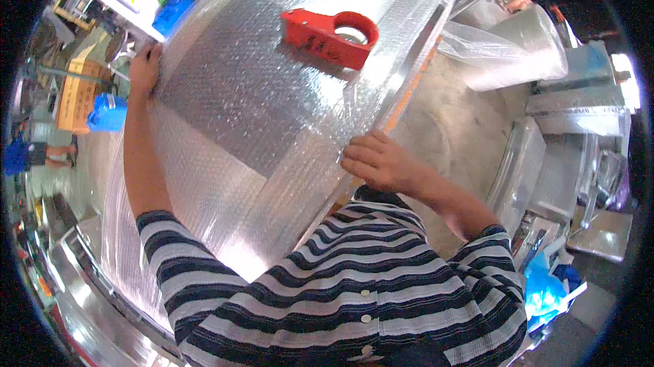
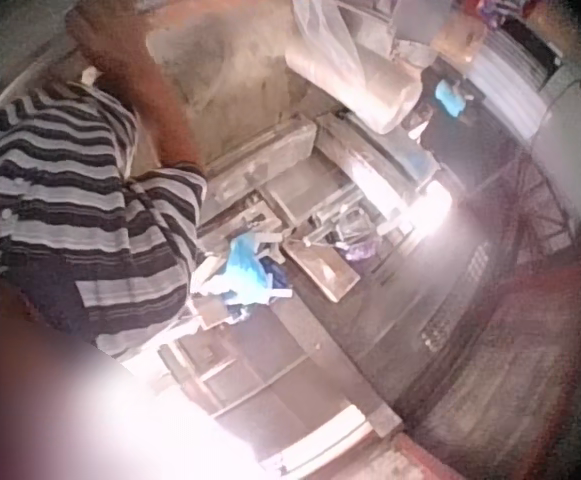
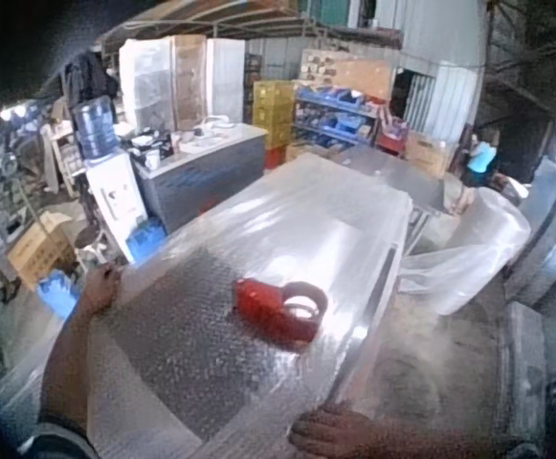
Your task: The person wraps a large rectangular object with bubble wrap and secures it using a handheld tape dispenser. They smooth the wrap, apply tape along edges, and rotate the item to cover all sides.
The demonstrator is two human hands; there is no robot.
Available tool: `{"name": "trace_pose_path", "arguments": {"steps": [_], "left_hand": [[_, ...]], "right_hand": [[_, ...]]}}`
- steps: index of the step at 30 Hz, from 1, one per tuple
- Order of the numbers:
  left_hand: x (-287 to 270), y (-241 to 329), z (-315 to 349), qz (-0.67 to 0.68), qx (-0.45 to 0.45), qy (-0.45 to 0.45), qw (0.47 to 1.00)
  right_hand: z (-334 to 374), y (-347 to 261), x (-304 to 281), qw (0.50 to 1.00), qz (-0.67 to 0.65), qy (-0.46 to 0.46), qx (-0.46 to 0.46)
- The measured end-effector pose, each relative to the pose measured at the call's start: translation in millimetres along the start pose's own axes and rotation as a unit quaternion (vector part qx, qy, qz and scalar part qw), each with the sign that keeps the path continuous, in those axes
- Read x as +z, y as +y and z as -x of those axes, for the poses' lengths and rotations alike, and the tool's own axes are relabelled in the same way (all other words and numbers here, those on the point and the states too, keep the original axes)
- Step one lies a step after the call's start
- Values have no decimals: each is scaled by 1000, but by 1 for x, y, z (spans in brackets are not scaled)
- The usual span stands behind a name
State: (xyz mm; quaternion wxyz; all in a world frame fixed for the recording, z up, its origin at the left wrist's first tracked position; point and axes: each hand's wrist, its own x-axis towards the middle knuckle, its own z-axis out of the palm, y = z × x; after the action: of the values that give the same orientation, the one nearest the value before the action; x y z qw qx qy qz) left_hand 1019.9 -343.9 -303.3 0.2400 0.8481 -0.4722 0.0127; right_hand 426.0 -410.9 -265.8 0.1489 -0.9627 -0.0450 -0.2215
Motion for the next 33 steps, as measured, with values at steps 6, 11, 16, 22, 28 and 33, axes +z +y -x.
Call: {"name": "trace_pose_path", "arguments": {"steps": [6,11,16,22,28,33], "left_hand": [[13,-19,-6,-51,-28,7,998],[3,3,3,-16,-31,-8,999],[1,13,14,-8,-40,45,998],[-15,73,38,-104,74,190,973],[-22,186,113,-42,240,85,966],[-13,266,188,27,276,51,960]], "right_hand": [[15,2,20,996,-33,-59,54],[9,9,9,987,-108,44,114],[-32,58,-37,952,21,217,216],[-70,113,-60,951,94,209,208],[-91,135,-42,957,154,35,244],[-117,118,-38,953,119,-107,256]]}}
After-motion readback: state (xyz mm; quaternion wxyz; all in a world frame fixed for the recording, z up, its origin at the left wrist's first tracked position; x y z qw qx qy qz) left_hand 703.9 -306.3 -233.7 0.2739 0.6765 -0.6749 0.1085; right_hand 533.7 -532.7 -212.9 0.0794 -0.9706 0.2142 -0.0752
